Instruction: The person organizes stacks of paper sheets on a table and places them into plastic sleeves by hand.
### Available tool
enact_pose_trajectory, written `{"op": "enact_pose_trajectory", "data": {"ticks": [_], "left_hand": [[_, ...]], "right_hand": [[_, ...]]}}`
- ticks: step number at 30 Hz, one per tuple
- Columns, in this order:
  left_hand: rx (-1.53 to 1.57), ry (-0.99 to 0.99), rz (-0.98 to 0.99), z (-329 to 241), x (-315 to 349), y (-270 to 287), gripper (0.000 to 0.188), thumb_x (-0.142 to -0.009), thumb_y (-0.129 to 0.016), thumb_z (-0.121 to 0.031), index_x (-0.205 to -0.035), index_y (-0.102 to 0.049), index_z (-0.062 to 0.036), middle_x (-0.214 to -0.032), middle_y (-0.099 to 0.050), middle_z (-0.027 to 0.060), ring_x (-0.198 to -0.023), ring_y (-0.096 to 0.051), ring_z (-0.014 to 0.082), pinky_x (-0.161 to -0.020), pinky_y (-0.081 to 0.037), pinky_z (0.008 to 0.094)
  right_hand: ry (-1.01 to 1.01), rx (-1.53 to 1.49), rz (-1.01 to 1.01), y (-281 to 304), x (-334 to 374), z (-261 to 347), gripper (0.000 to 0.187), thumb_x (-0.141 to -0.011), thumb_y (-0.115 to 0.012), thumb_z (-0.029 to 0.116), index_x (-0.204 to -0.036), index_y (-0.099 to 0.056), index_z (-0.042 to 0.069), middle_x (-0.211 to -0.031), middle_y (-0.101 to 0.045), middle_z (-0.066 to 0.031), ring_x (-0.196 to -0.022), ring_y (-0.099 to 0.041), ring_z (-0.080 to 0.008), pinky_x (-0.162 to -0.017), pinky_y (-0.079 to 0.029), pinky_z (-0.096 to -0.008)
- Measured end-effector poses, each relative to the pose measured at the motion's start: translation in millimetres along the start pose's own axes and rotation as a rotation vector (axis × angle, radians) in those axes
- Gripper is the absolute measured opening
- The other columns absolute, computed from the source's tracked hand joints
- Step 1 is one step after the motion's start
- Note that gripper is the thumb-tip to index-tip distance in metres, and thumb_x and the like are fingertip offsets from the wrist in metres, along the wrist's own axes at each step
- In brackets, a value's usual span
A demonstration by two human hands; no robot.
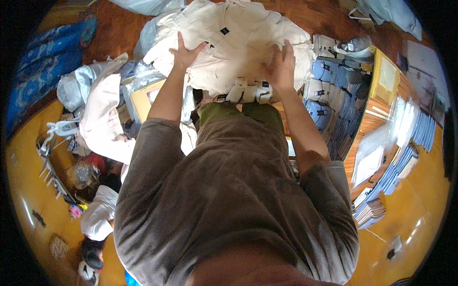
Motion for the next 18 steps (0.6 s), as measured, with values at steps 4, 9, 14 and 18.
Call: {"op": "enact_pose_trajectory", "data": {"ticks": [4,9,14,18], "left_hand": [[-0.014,-0.006,-0.042,-10,3,-1,0.141,-0.062,-0.08,-0.077,-0.164,0.002,-0.0234,-0.149,0.001,0.0557,-0.141,-0.023,0.0645,-0.119,-0.029,0.0541],[-0.061,-0.09,-0.112,-2,6,-12,0.138,-0.064,-0.078,-0.078,-0.164,0.0,-0.0231,-0.149,0.0,0.056,-0.14,-0.026,0.0653,-0.117,-0.03,0.0571],[-0.116,-0.093,-0.086,-24,10,-16,0.136,-0.066,-0.076,-0.077,-0.164,-0.002,-0.0202,-0.148,-0.007,0.0557,-0.137,-0.032,0.0646,-0.114,-0.033,0.0595],[-0.086,-0.111,-0.076,-39,21,-23,0.136,-0.066,-0.079,-0.073,-0.163,-0.004,-0.0143,-0.143,-0.021,0.0567,-0.133,-0.04,0.063,-0.108,-0.043,0.0538]], "right_hand": [[-0.189,0.048,0.201,-28,-15,0,0.085,-0.077,-0.081,0.053,-0.15,-0.046,0.026,-0.16,-0.025,-0.023,-0.146,-0.022,-0.055,-0.105,-0.026,-0.0805],[-0.239,0.008,0.27,-43,-10,-11,0.092,-0.079,-0.073,0.066,-0.156,-0.036,0.032,-0.162,-0.024,-0.0208,-0.148,-0.017,-0.0542,-0.106,-0.023,-0.0816],[-0.251,0.008,0.225,-43,-6,-26,0.086,-0.08,-0.073,0.063,-0.153,-0.041,0.029,-0.16,-0.028,-0.0177,-0.149,-0.019,-0.0498,-0.107,-0.023,-0.0799],[-0.228,-0.003,0.202,-39,-5,-37,0.085,-0.081,-0.074,0.061,-0.152,-0.043,0.027,-0.159,-0.029,-0.0179,-0.149,-0.021,-0.0495,-0.109,-0.022,-0.0784]]}}
Point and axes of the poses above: each hand's wrist, its own x-axis away from the middle knuckle, its own y-axis out of the back of the hand, z = x × y, the point moved 5 cm from there along -x, towards the middle knuckle
